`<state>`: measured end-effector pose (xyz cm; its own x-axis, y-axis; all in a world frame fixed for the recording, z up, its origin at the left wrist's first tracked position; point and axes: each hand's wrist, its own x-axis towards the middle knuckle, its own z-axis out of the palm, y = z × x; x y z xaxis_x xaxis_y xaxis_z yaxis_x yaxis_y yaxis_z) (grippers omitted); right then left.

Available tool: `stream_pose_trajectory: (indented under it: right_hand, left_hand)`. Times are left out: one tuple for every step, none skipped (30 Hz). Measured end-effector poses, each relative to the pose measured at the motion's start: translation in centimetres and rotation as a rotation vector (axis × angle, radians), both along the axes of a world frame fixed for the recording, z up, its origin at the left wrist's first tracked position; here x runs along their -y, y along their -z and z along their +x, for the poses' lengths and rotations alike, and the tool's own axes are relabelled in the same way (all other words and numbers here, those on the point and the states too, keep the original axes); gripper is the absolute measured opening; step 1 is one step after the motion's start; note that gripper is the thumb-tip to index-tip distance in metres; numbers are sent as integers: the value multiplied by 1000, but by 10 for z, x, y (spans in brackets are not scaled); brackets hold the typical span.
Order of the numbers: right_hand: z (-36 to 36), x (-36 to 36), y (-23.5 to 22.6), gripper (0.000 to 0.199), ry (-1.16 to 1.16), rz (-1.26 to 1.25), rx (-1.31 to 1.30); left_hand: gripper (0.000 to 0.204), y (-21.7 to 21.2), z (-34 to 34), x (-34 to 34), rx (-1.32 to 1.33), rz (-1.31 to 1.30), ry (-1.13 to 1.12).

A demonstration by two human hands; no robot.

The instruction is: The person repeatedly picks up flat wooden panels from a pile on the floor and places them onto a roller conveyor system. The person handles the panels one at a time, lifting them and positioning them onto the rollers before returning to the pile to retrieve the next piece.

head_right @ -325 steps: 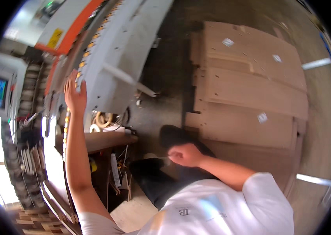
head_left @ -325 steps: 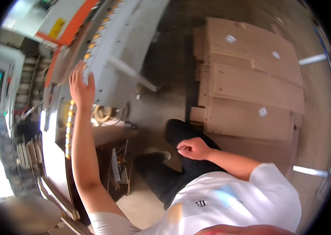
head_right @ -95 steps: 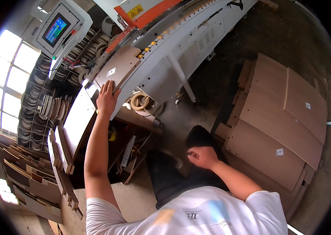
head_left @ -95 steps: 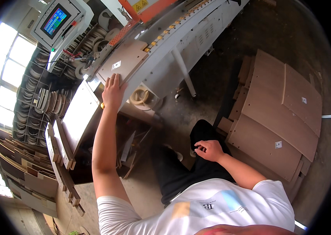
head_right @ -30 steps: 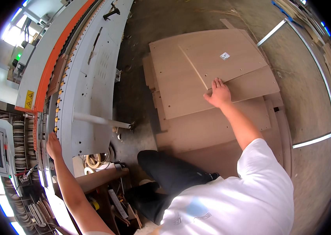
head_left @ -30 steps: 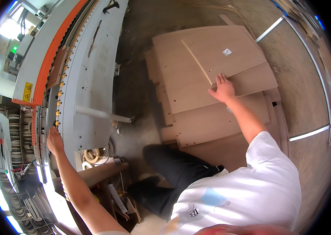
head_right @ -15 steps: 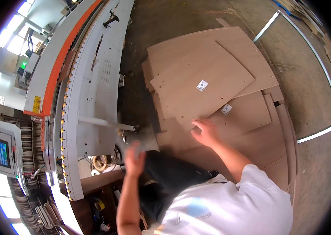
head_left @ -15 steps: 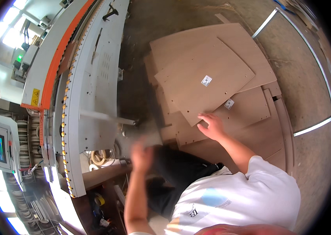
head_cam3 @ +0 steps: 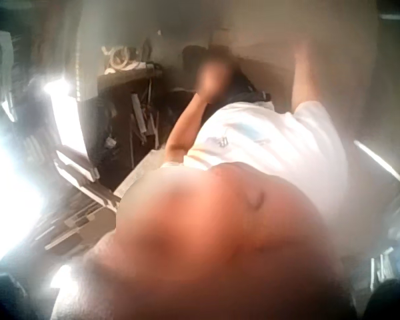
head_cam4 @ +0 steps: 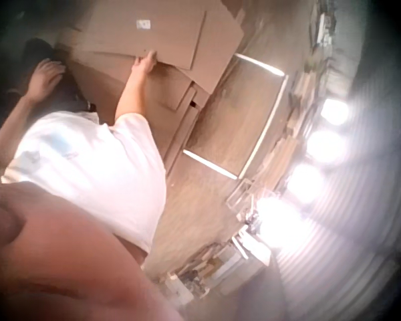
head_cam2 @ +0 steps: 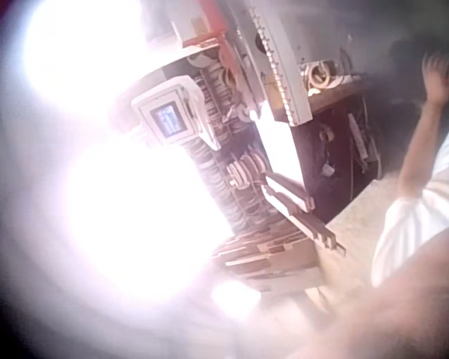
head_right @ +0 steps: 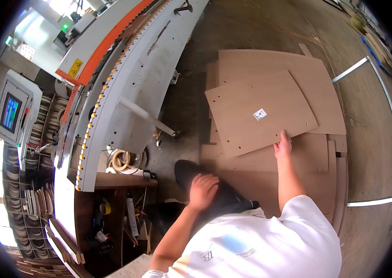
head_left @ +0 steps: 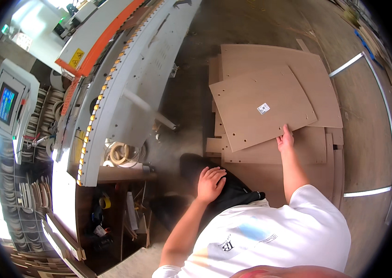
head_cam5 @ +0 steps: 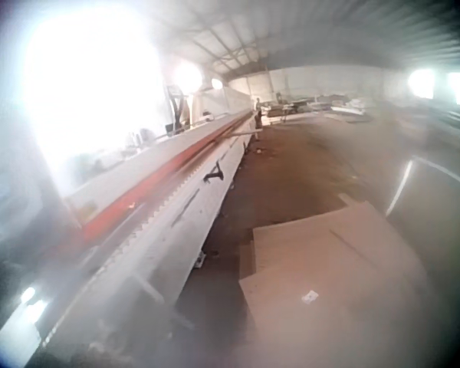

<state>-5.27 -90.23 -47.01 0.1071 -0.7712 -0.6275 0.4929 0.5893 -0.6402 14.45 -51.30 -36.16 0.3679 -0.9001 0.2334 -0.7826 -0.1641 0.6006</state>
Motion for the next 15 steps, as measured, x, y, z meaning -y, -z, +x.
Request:
stream_pose_trajectory:
  right_hand:
    - [-1,-8,2,48,-7,12,1]
    - [-1,-17,2,46,-19,28,-2]
    - [-3,-26,2,45,-28,42,53]
    - [-5,-40,-1,44,-42,60,102]
    - [-10,-55,-4,42,-52,78,147]
    - [-11,-69,-15,41,-100,49,172]
    - [-10,-84,-31,39,-151,21,198]
    - [-10,-97,-45,38,-200,-7,224]
    - [-9,-108,-57,37,-211,-20,207]
    - [-13,-113,-63,36,-258,-30,193]
    - [-16,-116,-69,34,-309,-47,183]
    - [-19,-119,-74,33,-362,-64,173]
    - [-18,-122,-79,33,-371,-61,170]
    - [-19,-126,-83,33,-375,-60,167]
    - [-18,-131,-87,33,-379,-58,165]
  left_hand:
    - [19,0,-2,0,-3,2,-2]
    - [19,0,-3,0,-10,7,-9]
    - [19,0,-4,-1,-5,-5,-24]
    - [19,1,-7,-4,-7,-13,-45]
    - [18,2,-9,-7,-11,-21,-62]
    - [19,4,-11,-10,-11,-25,-70]
    - [19,5,-12,-13,-9,-30,-81]
    - [19,6,-13,-15,-9,-35,-90]
    - [19,5,-14,-17,-31,-40,-84]
    - [19,3,-13,-18,-50,-49,-80]
    - [19,2,-12,-18,-63,-64,-80]
    - [20,3,-11,-19,-59,-70,-64]
    - [21,6,-9,-20,-52,-81,-52]
    - [22,9,-7,-19,-43,-92,-35]
    - [23,11,-7,-20,-57,-94,-46]
